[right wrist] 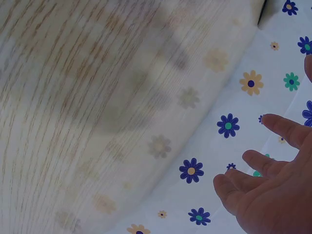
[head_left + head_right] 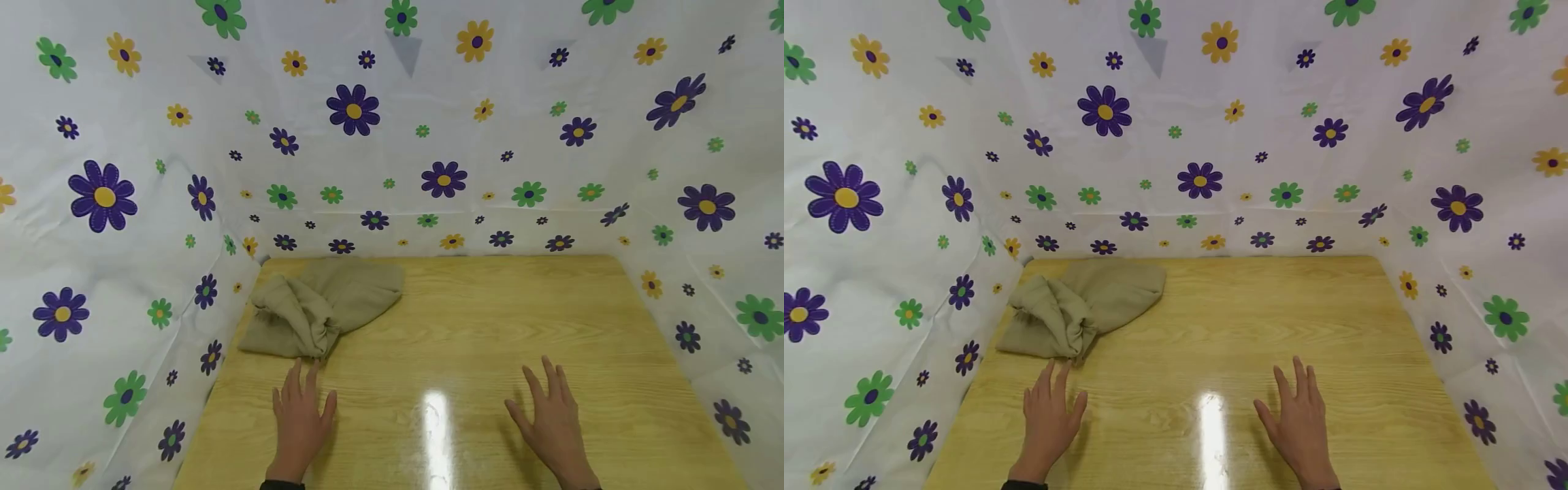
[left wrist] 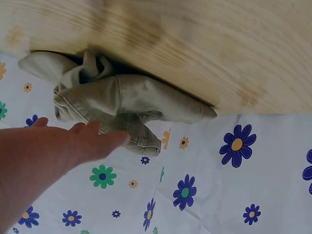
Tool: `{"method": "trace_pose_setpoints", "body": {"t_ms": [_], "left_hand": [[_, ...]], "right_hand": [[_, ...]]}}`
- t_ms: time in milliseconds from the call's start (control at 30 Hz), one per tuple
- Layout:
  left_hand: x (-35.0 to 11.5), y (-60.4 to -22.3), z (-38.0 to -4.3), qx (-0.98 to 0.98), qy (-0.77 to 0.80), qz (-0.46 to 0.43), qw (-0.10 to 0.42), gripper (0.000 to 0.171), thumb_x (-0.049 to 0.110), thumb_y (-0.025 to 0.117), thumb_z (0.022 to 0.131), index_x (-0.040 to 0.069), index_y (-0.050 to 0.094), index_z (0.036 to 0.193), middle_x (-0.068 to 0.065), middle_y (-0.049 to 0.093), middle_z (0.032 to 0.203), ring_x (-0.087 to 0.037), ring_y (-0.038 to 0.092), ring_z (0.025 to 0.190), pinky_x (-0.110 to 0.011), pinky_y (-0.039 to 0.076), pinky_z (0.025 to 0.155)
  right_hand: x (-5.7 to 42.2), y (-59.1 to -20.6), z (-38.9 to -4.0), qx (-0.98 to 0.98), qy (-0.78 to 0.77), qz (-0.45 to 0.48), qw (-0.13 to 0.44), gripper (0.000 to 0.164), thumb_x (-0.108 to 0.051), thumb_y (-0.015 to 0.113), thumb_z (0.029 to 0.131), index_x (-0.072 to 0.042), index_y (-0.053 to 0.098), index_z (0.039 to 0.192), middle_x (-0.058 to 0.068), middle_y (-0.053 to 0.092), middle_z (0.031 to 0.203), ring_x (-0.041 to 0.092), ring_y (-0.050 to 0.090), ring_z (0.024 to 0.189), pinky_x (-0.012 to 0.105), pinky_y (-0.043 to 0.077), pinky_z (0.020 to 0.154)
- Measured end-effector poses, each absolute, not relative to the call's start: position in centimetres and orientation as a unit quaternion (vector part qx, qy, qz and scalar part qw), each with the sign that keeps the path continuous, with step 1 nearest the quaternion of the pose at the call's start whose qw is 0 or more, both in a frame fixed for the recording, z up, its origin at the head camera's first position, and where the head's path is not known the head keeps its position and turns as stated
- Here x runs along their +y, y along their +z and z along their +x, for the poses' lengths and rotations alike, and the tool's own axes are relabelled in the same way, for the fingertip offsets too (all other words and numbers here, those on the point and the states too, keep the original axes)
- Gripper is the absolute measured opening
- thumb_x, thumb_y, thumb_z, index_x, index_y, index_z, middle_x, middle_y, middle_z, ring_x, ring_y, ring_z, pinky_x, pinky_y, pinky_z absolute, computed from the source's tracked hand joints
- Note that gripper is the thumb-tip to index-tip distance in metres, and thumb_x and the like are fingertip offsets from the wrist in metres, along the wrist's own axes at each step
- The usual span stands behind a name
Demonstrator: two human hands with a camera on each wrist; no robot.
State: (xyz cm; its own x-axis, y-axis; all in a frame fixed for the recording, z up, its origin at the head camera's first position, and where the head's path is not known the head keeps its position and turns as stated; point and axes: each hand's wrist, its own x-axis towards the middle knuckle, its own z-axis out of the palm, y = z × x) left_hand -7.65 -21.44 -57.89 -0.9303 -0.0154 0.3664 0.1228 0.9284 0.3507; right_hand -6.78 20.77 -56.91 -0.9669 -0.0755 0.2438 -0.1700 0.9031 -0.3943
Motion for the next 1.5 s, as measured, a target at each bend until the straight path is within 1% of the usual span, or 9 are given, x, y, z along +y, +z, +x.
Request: {"method": "trace_pose_setpoints", "body": {"t_ms": [133, 267, 367, 500, 767, 900, 1100, 1367, 1500], "left_hand": [[-22.3, -57.8, -10.1, -0.963, -0.182, -0.044, 0.192, 0.061, 0.024, 0.069, 0.090, 0.000, 0.046, 0.141, -0.038, 0.037, 0.139, -0.055, 0.044, 0.119, -0.072, 0.034, 0.091], [-23.3, -58.4, -12.6, -0.967, -0.181, -0.035, 0.177, 0.064, 0.023, 0.072, 0.088, 0.003, 0.045, 0.143, -0.042, 0.037, 0.136, -0.057, 0.051, 0.108, -0.065, 0.046, 0.080], [-24.0, -59.1, -14.2, -0.969, -0.201, -0.015, 0.143, 0.072, 0.025, 0.071, 0.089, 0.008, 0.036, 0.150, -0.041, 0.032, 0.140, -0.059, 0.049, 0.110, -0.066, 0.046, 0.076], [-24.8, -60.2, -15.8, -0.967, -0.226, 0.008, 0.118, 0.081, 0.030, 0.071, 0.089, 0.012, 0.027, 0.154, -0.039, 0.031, 0.141, -0.057, 0.042, 0.119, -0.069, 0.044, 0.079], [-25.5, -61.2, -16.8, -0.965, -0.229, 0.039, 0.117, 0.061, 0.009, 0.076, 0.083, 0.004, 0.046, 0.136, -0.030, 0.045, 0.125, -0.050, 0.048, 0.111, -0.061, 0.048, 0.076], [-25.5, -61.2, -16.3, -0.967, -0.223, 0.014, 0.123, 0.053, 0.002, 0.076, 0.081, 0.002, 0.049, 0.128, -0.030, 0.048, 0.120, -0.049, 0.050, 0.108, -0.060, 0.049, 0.074], [-24.4, -61.2, -13.9, -0.963, -0.187, -0.092, 0.172, 0.056, -0.005, 0.082, 0.070, -0.003, 0.052, 0.117, -0.026, 0.052, 0.108, -0.042, 0.055, 0.099, -0.052, 0.049, 0.075], [-21.0, -61.1, -9.2, -0.972, -0.175, -0.142, 0.061, 0.060, -0.002, 0.082, 0.072, 0.004, 0.052, 0.124, -0.019, 0.050, 0.126, -0.035, 0.051, 0.118, -0.047, 0.046, 0.094], [-19.5, -61.2, -7.0, -0.960, -0.186, -0.203, 0.047, 0.060, -0.003, 0.081, 0.073, 0.008, 0.052, 0.124, -0.015, 0.051, 0.128, -0.030, 0.051, 0.119, -0.042, 0.046, 0.097]], "right_hand": [[20.9, -56.8, -6.9, -0.967, 0.216, 0.064, 0.116, 0.068, -0.037, 0.071, 0.087, 0.000, 0.047, 0.139, 0.028, 0.023, 0.152, 0.056, 0.023, 0.135, 0.078, 0.034, 0.086], [20.8, -56.8, -7.0, -0.966, 0.222, 0.065, 0.114, 0.067, -0.036, 0.072, 0.087, 0.000, 0.047, 0.139, 0.029, 0.023, 0.152, 0.057, 0.023, 0.135, 0.078, 0.033, 0.086], [20.7, -56.9, -6.9, -0.967, 0.222, 0.061, 0.106, 0.067, -0.037, 0.070, 0.088, -0.001, 0.047, 0.139, 0.028, 0.023, 0.152, 0.056, 0.023, 0.135, 0.077, 0.033, 0.086], [20.5, -57.1, -6.7, -0.968, 0.222, 0.057, 0.103, 0.066, -0.038, 0.069, 0.089, -0.002, 0.048, 0.139, 0.028, 0.024, 0.152, 0.056, 0.024, 0.135, 0.076, 0.034, 0.086], [20.2, -57.1, -6.6, -0.967, 0.222, 0.064, 0.106, 0.066, -0.038, 0.070, 0.089, -0.001, 0.049, 0.138, 0.029, 0.026, 0.151, 0.057, 0.026, 0.133, 0.075, 0.036, 0.086], [20.0, -57.0, -6.6, -0.968, 0.221, 0.065, 0.103, 0.065, -0.038, 0.070, 0.088, -0.001, 0.049, 0.138, 0.030, 0.026, 0.151, 0.057, 0.027, 0.133, 0.075, 0.036, 0.086], [19.6, -56.7, -6.7, -0.969, 0.225, 0.063, 0.079, 0.065, -0.040, 0.067, 0.091, -0.001, 0.048, 0.139, 0.029, 0.025, 0.152, 0.056, 0.025, 0.134, 0.075, 0.035, 0.088], [19.1, -56.7, -6.8, -0.970, 0.223, 0.077, 0.063, 0.065, -0.041, 0.065, 0.092, -0.001, 0.048, 0.140, 0.029, 0.026, 0.151, 0.056, 0.026, 0.134, 0.074, 0.035, 0.090], [18.9, -56.8, -7.1, -0.968, 0.223, 0.093, 0.062, 0.063, -0.040, 0.065, 0.092, 0.000, 0.049, 0.138, 0.031, 0.029, 0.149, 0.056, 0.029, 0.132, 0.073, 0.038, 0.088]]}}
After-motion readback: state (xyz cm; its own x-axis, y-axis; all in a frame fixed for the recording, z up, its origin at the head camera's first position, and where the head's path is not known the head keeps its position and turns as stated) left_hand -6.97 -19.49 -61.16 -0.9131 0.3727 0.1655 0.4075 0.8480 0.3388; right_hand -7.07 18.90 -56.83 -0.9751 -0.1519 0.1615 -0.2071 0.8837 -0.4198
